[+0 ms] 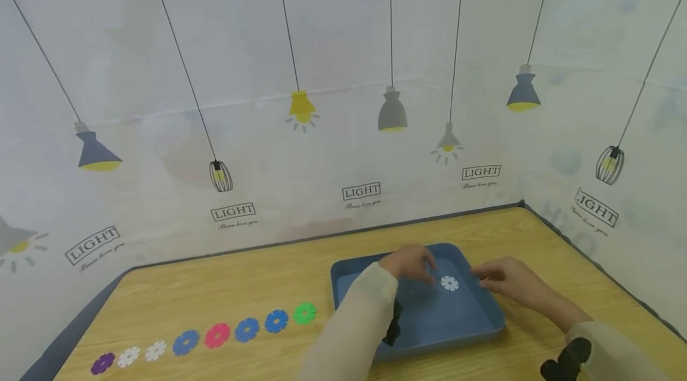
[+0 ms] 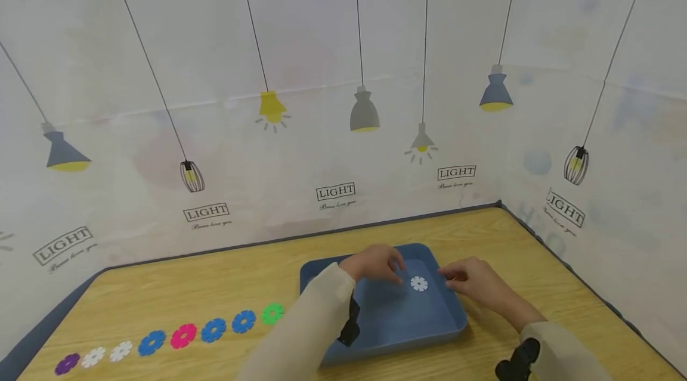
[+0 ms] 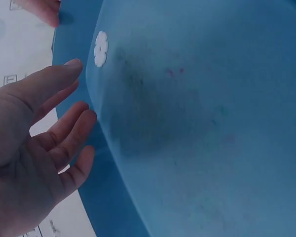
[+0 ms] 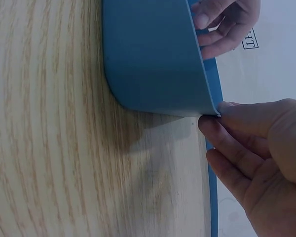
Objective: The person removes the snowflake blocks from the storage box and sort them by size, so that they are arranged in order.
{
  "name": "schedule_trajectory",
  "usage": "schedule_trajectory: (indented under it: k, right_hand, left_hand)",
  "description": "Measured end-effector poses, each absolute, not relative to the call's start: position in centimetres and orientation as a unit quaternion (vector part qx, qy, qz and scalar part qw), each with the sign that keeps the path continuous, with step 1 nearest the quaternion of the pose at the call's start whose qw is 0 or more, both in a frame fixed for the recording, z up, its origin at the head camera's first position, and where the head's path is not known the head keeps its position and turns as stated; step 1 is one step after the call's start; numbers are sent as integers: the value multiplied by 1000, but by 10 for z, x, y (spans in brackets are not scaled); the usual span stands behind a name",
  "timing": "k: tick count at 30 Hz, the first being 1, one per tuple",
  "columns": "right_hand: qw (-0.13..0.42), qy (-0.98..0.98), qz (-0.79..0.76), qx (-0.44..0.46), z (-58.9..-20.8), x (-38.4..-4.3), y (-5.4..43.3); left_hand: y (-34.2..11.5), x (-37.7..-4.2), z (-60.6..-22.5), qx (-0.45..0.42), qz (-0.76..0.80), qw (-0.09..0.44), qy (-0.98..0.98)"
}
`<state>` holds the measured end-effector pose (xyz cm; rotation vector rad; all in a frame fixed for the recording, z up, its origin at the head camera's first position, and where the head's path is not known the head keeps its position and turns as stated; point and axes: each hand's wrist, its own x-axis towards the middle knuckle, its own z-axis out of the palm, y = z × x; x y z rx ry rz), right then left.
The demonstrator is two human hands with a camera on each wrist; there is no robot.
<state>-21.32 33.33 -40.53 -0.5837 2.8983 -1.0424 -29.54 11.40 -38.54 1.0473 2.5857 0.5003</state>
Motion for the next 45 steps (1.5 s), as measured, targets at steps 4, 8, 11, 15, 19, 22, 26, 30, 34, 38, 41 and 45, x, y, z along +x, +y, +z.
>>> schedule_trajectory:
  k: [4,8,11,15,19,22,26,30,34,38,41,45]
  right_hand:
    - [6,923,-336,-186,-403,-214,333]
    - [12,921,-344,-184,-402,-214,332]
    - [13,921,-343,-185,-401,-215,332]
    - [15,920,-345,-187,-402,-216,332]
    - [17,918,-350,-187,-402,-217,331]
    - [14,919,-345,-190,-402,-217,331]
    - [13,922,-336,-192,-403,-217,332]
    - [11,924,-332,-189,-404,-216,333]
    - [8,924,-331,-191,-406,-216,334]
    - [8,921,-336,-195,-407,-216,334]
    - [8,921,-337,-196,-407,-216,335]
    - [5,926,-328,-188,-408,-216,336]
  left_hand:
    - [126,-296,-389,357,163,162,905]
    - [134,-297,-397,346,160,171,908]
    - [137,-297,-399,340,147,173,913]
    - [141,-296,-399,332,125,175,918]
    - [144,-294,-398,332,102,172,922]
    - [145,-294,-399,325,94,165,927]
    - [149,-292,-401,304,92,148,937]
    - [152,-288,-402,288,94,131,944]
    - [152,-286,-402,286,95,125,945]
    - [149,-286,-402,287,89,127,945]
    - [147,-286,-402,284,92,130,945]
    - [146,-287,-402,291,93,124,944]
